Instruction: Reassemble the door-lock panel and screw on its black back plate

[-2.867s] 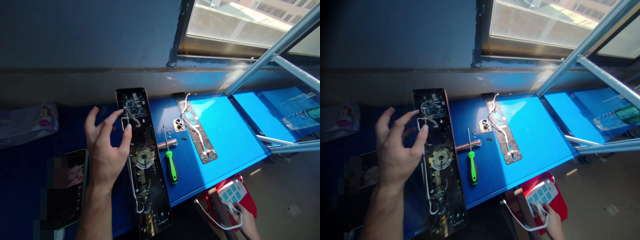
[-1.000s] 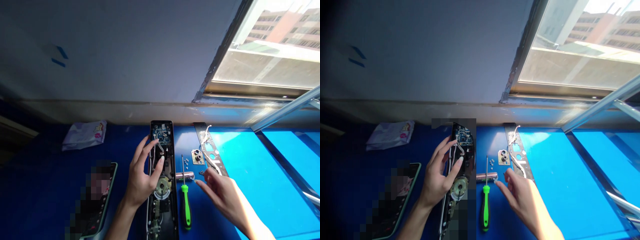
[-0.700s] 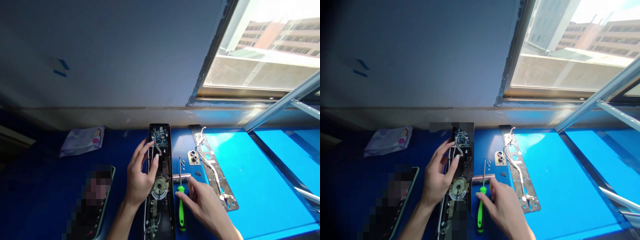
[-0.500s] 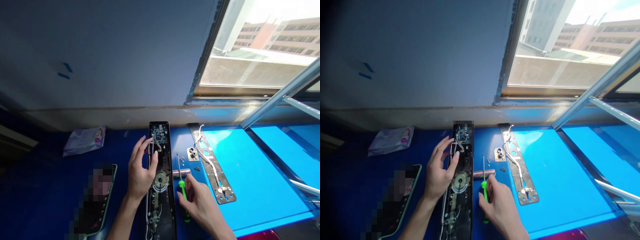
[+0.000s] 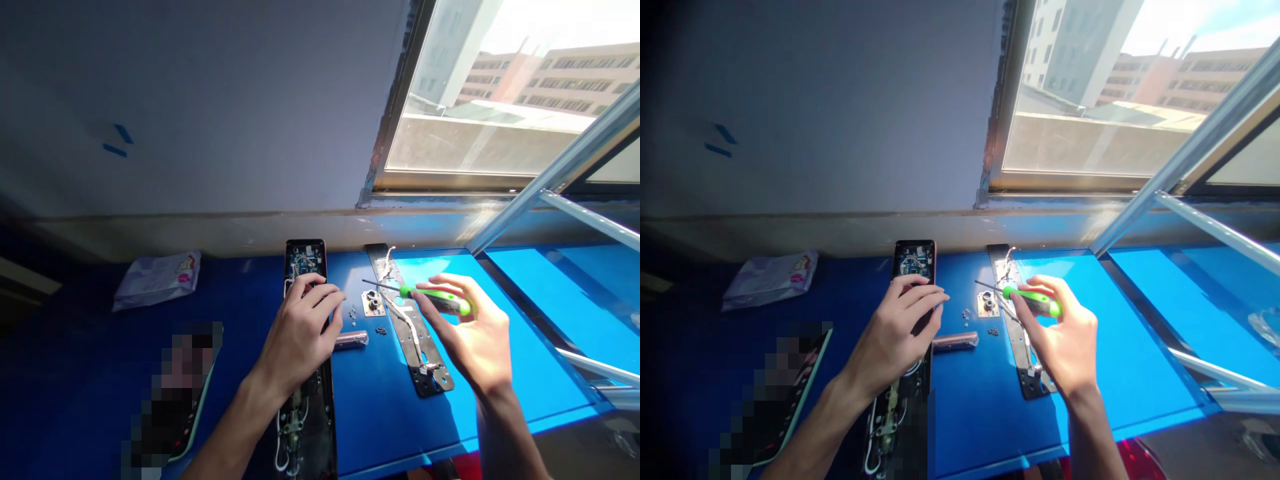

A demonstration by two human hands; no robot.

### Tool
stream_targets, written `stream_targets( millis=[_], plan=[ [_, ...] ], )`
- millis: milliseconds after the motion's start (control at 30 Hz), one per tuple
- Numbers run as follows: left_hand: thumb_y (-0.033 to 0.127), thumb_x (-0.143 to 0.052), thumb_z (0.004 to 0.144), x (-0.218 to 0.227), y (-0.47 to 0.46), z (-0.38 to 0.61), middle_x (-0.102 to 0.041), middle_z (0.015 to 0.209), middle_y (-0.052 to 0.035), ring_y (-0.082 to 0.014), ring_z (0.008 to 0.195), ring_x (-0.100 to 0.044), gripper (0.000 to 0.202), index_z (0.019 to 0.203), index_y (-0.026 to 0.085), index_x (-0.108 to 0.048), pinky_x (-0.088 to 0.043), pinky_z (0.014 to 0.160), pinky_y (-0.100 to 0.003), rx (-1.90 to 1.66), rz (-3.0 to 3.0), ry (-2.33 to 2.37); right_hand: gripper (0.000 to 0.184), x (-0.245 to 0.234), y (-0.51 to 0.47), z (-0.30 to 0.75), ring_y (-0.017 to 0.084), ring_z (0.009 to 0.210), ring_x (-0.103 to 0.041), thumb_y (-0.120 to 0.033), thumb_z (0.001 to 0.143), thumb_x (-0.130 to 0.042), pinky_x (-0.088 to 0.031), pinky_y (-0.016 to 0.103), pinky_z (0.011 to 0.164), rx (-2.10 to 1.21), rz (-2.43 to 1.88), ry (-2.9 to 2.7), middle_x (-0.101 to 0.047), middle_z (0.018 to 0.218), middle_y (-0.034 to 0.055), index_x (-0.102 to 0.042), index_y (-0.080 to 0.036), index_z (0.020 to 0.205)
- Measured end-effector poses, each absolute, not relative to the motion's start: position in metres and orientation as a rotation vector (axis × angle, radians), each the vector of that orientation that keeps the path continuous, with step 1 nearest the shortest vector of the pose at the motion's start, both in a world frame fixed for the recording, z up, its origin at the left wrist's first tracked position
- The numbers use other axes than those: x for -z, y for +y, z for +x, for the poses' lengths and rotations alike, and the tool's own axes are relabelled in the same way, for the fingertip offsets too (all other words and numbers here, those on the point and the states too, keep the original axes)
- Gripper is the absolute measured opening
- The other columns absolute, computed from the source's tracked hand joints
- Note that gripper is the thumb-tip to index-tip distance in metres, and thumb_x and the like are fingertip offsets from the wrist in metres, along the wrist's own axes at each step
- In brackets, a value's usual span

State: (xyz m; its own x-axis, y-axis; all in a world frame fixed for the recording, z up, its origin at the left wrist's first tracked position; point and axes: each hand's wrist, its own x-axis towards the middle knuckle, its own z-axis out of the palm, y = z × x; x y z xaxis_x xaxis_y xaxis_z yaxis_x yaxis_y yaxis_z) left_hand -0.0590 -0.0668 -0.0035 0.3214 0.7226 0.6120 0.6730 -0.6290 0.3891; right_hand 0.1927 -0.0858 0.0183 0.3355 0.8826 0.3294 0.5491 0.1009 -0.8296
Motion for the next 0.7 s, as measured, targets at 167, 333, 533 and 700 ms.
stream_targets(
  millis=[167, 333, 533, 700],
  plan=[
    [0.008, -0.065, 0.095, 0.014, -0.059, -0.05, -0.079, 0.111, -0.009, -0.0367, 0.133, -0.053, 0.02, 0.109, 0.015, -0.078, -0.061, 0.104, -0.056, -0.967, 2.642, 1.322, 0.025, -0.016, -0.074, 0.181, 0.021, 0.066, -0.077, -0.049, 0.088, -0.075, -0.06, 0.033, 0.065, -0.313, -1.483, -1.55, -0.081, 0.079, 0.0029, -0.071, -0.025, 0.092],
    [0.007, -0.065, 0.095, 0.022, -0.055, -0.049, -0.08, 0.109, -0.0099, -0.0374, 0.135, -0.053, 0.018, 0.107, 0.013, -0.078, -0.06, 0.108, -0.058, -0.91, 2.68, 1.291, 0.015, -0.012, -0.067, 0.173, 0.015, 0.059, -0.072, -0.037, 0.089, -0.074, -0.053, 0.025, 0.054, -0.266, -1.384, -1.628, -0.078, 0.074, 0.0009, -0.069, -0.023, 0.087],
    [0.006, -0.066, 0.095, 0.023, -0.056, -0.05, -0.079, 0.111, -0.0109, -0.0375, 0.136, -0.053, 0.018, 0.106, 0.012, -0.079, -0.06, 0.108, -0.058, -0.939, 2.678, 1.287, 0.014, -0.006, -0.063, 0.174, 0.011, 0.057, -0.067, -0.034, 0.089, -0.076, -0.054, 0.022, 0.058, -0.315, -1.362, -1.655, -0.074, 0.071, -0.0021, -0.068, -0.023, 0.086],
    [0.007, -0.067, 0.095, 0.023, -0.056, -0.05, -0.08, 0.11, -0.0113, -0.0373, 0.136, -0.054, 0.019, 0.107, 0.012, -0.079, -0.061, 0.107, -0.057, -0.963, 2.659, 1.287, 0.015, -0.002, -0.059, 0.171, 0.012, 0.058, -0.067, -0.035, 0.089, -0.076, -0.054, 0.024, 0.059, -0.335, -1.367, -1.647, -0.074, 0.07, -0.0022, -0.068, -0.022, 0.086]
  ],
)
